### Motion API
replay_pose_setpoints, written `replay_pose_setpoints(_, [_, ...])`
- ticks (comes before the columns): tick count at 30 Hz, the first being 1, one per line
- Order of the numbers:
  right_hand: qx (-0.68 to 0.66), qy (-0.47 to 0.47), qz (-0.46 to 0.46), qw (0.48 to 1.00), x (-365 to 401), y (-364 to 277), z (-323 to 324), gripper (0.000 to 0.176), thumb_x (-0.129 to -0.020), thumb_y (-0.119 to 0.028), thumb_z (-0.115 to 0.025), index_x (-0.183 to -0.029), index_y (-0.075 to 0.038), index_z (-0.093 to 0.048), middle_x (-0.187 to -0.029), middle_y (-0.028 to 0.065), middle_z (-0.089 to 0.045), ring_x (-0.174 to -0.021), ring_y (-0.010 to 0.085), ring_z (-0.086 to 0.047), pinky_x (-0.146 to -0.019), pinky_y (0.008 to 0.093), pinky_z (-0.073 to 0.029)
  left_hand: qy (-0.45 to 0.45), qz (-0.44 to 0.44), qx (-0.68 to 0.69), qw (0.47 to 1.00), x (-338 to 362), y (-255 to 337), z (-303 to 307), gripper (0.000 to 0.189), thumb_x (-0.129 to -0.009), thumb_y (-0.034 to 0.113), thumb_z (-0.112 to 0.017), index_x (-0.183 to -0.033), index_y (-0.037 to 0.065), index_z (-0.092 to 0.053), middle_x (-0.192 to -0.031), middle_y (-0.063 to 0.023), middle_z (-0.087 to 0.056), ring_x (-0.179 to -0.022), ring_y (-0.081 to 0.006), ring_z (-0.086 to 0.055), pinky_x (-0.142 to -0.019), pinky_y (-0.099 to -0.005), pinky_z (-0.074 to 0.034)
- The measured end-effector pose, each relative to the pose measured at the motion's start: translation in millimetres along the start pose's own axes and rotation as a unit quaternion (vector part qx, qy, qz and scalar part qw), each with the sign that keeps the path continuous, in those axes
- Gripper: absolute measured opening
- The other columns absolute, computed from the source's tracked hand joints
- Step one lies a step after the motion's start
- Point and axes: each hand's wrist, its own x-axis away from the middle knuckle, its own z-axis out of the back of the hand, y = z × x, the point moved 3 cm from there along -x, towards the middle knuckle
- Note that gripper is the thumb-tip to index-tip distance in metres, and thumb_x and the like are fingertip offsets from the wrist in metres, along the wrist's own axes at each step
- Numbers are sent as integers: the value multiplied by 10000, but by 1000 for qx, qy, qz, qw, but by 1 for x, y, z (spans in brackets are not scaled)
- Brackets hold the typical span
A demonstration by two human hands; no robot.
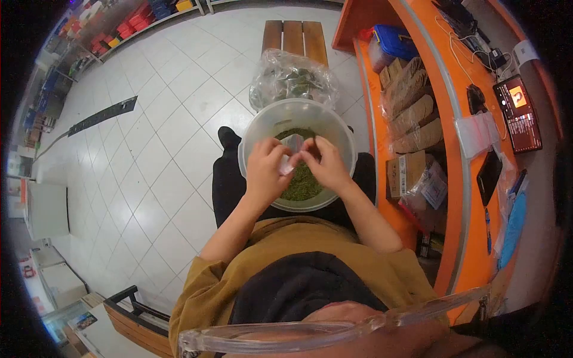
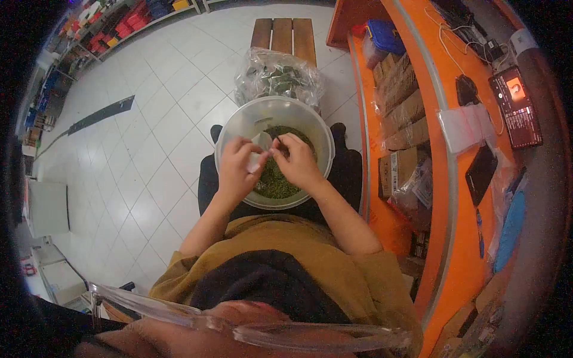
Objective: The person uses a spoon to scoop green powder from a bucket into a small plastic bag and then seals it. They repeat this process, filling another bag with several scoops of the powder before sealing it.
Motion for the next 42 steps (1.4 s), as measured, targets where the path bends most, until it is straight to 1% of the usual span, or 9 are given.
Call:
replay_pose_setpoints(9, [8,-66,7,998,5,13,-6,149,-801,-61,-639,-895,40,-583,-841,140,-573,-726,253,-585,-680,340,-469,-169,23,15,985,1,-11,-11,204,-857,226,-658,-862,23,-644,-913,-124,-603,-856,-336,-557,-753,-416,-453])
replay_pose_setpoints(17, [-13,-94,13,995,7,3,-9,153,-806,-84,-633,-873,43,-579,-800,177,-579,-747,321,-595,-683,393,-460,-153,-41,-79,984,3,-13,-8,122,-757,136,-679,-827,38,-657,-908,-110,-616,-853,-340,-549,-746,-424,-462])
replay_pose_setpoints(20, [78,-23,70,994,3,2,-12,150,-801,-87,-630,-838,37,-554,-754,188,-552,-714,367,-571,-675,427,-457,-85,-48,-137,986,3,-11,-7,156,-668,146,-720,-750,43,-636,-846,-100,-604,-820,-319,-551,-721,-417,-468])
replay_pose_setpoints(23, [98,10,16,995,0,10,-10,134,-779,-63,-636,-804,22,-536,-797,185,-551,-769,378,-554,-692,439,-447,-63,11,-167,984,3,-14,-2,171,-621,148,-742,-707,52,-629,-802,-90,-596,-802,-308,-558,-705,-412,-474])
replay_pose_setpoints(27, [143,22,106,984,6,3,-15,164,-738,-4,-652,-885,-11,-580,-961,154,-538,-916,336,-542,-755,416,-442,-87,97,-162,978,2,-13,4,146,-666,162,-724,-722,61,-634,-781,-91,-601,-814,-318,-575,-706,-420,-478])
replay_pose_setpoints(30, [143,-14,159,977,10,2,-17,259,-717,21,-663,-964,-22,-598,-1053,137,-500,-986,318,-525,-815,405,-446,-176,22,-102,979,1,-13,4,164,-665,146,-734,-745,54,-623,-810,-91,-595,-858,-333,-573,-734,-420,-481])
replay_pose_setpoints(36, [116,-8,92,989,8,0,-12,309,-709,16,-680,-1004,-7,-594,-1079,138,-473,-991,305,-533,-865,387,-458,-150,-120,-31,981,-10,-5,4,525,-636,97,-771,-1126,106,-583,-1098,-81,-603,-973,-329,-559,-833,-403,-467])
replay_pose_setpoints(39, [63,-22,73,995,5,8,-11,258,-733,13,-665,-977,10,-583,-1050,141,-471,-985,296,-537,-856,385,-460,-206,-106,-99,968,-9,-7,-2,653,-636,112,-787,-1236,115,-530,-1165,-83,-593,-1018,-317,-558,-874,-407,-458])
replay_pose_setpoints(42, [5,20,73,997,-2,13,-6,167,-789,1,-615,-948,25,-569,-1015,145,-466,-953,293,-539,-833,389,-463,-158,-107,-43,981,-10,-22,-4,668,-645,144,-813,-1248,88,-529,-1170,-107,-591,-1052,-316,-557,-909,-406,-455])
